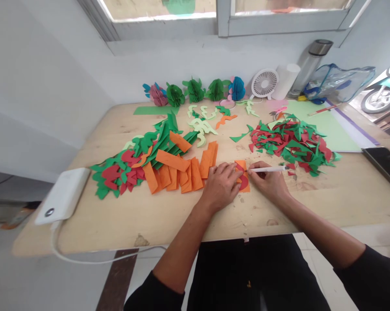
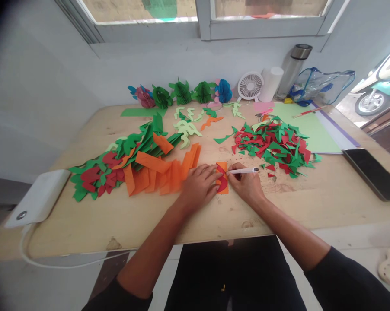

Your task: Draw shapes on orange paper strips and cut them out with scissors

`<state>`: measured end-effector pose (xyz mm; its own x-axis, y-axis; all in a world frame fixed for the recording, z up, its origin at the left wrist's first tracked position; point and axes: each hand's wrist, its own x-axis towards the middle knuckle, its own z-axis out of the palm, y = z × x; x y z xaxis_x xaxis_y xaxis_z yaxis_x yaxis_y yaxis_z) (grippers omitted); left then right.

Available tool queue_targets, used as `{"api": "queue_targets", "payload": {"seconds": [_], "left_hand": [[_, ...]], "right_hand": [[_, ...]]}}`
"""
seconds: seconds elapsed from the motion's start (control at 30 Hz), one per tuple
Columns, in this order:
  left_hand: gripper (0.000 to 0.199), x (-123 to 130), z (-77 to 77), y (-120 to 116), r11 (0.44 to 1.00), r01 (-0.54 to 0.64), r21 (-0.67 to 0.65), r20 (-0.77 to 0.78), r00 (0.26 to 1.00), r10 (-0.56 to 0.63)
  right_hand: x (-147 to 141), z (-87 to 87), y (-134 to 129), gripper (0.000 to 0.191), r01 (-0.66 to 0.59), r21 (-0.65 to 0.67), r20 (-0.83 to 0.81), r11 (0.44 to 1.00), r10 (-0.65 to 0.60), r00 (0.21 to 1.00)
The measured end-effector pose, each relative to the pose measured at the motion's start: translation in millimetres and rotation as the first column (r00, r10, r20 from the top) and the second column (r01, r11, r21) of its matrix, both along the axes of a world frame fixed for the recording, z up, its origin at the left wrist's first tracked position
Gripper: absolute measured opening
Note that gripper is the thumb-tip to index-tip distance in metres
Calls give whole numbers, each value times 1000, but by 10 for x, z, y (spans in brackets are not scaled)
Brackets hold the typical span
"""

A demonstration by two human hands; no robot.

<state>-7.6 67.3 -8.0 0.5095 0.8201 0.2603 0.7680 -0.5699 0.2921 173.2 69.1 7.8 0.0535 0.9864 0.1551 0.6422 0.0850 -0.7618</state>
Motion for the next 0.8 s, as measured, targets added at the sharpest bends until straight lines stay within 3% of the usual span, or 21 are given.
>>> {"api": "queue_targets", "payload": {"seconds": [0.8], "left_hand": [[34, -1, -9, 1, 1000, 2, -6, 2, 1000, -2]], "right_hand": [[0, 33, 35, 20, 19, -11, -10, 1000, -19, 1000]]}}
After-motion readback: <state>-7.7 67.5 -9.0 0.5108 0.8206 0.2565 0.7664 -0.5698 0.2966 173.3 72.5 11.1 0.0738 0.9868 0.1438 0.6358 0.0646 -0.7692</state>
